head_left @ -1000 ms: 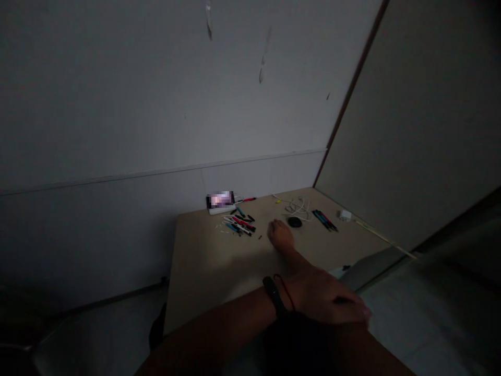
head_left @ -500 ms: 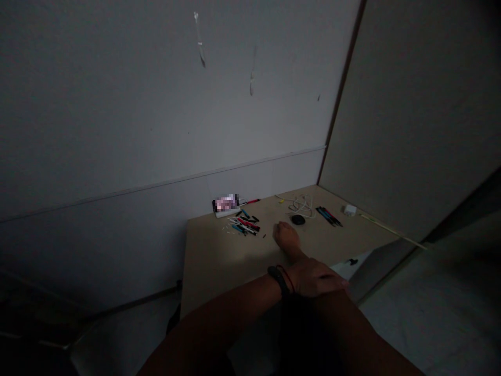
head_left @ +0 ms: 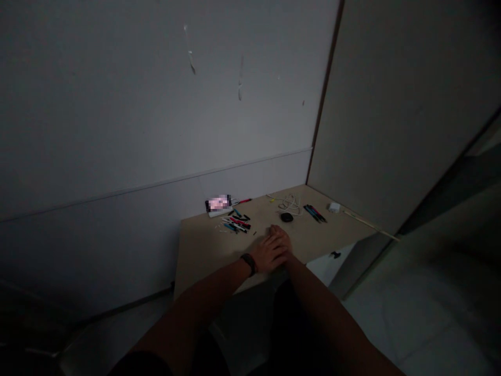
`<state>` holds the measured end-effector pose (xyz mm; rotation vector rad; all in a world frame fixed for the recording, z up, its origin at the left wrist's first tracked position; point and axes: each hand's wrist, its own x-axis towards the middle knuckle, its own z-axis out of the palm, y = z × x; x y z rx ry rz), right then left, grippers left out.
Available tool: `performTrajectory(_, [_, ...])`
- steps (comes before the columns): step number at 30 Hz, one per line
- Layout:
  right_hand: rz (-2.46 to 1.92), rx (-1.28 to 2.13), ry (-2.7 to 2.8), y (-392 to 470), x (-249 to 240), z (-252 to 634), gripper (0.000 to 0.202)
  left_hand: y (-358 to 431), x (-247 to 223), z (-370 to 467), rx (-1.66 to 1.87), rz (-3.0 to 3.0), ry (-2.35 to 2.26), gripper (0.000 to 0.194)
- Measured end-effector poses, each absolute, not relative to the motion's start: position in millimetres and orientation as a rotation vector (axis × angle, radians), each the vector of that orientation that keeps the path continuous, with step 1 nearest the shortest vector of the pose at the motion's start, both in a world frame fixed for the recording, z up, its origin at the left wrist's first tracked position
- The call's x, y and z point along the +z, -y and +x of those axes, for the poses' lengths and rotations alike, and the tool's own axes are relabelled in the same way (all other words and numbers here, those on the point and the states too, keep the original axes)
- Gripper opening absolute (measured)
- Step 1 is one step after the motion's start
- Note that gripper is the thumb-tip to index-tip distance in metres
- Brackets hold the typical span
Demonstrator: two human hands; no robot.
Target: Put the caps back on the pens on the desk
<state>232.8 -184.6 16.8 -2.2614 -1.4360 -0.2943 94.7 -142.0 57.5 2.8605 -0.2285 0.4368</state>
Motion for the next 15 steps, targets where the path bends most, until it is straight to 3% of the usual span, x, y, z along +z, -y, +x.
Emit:
performTrajectory(2, [-2.327, -0.257, 1.395, 189.3, 19.4, 229.8, 0.034, 120.8, 52.2, 72.8, 0.39, 2.99, 0.221, 0.061])
performTrajectory(4, [-2.385, -0.227, 1.353, 190.3, 22.5, 225.3, 0.034, 98.9, 49.6, 52.5, 0.418, 3.057, 0.022, 0.065])
performTrajectory(11, [-2.5, -0.201, 1.366, 183.3, 25.0, 196.0, 0.034, 45.7, 44.1, 15.4, 0.605, 2.849, -0.794, 0.054])
performTrajectory(15, [-2.455, -0.227, 1.42, 184.6, 30.1, 183.7, 0.032, 38.3, 37.0, 13.9, 0.615, 2.794, -0.925, 0.057])
